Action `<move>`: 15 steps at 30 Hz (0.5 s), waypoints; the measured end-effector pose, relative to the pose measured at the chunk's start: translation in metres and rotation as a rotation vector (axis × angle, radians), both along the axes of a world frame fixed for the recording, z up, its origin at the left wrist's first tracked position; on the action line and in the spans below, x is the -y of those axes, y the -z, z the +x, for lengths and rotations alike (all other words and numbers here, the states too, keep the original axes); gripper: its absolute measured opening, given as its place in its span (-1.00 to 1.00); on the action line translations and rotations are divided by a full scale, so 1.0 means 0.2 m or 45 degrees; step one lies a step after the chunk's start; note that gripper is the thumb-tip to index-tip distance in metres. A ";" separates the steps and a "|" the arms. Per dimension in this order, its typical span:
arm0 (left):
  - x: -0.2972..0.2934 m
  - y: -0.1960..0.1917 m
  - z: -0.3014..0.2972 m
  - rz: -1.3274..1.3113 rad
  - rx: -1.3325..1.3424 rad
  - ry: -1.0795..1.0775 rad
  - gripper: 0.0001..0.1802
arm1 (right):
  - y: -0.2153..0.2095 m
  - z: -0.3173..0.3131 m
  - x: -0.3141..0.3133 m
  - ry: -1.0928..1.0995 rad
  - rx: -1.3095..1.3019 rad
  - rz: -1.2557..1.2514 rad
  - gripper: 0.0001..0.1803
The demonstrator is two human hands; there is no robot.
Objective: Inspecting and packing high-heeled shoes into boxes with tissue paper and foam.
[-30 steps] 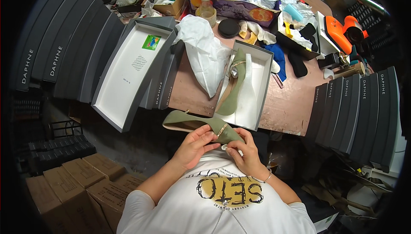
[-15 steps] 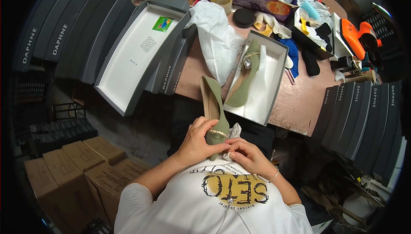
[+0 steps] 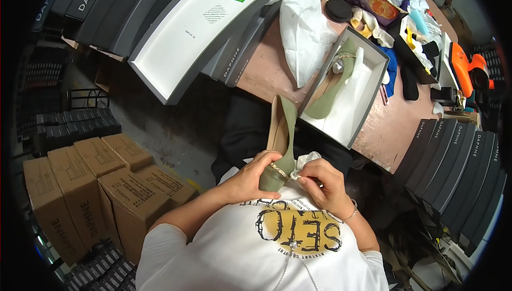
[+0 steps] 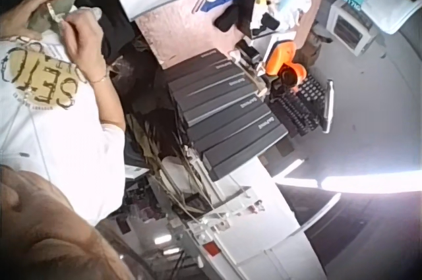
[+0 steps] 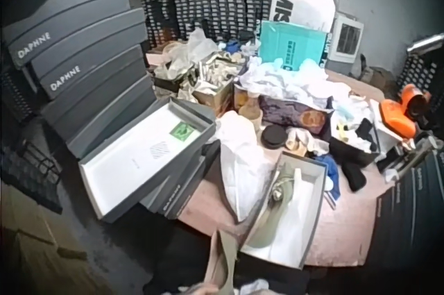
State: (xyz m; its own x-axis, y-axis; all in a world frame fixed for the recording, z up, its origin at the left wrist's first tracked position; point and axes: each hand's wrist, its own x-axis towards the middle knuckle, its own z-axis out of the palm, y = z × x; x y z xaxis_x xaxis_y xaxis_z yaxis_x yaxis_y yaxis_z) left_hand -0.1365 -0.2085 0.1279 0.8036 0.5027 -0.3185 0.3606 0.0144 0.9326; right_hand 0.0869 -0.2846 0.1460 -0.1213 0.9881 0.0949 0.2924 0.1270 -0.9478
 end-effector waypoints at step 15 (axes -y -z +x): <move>-0.03 0.08 -0.02 -0.570 0.109 -0.177 -0.17 | 0.03 -0.05 -0.07 -0.342 0.340 0.101 -0.71</move>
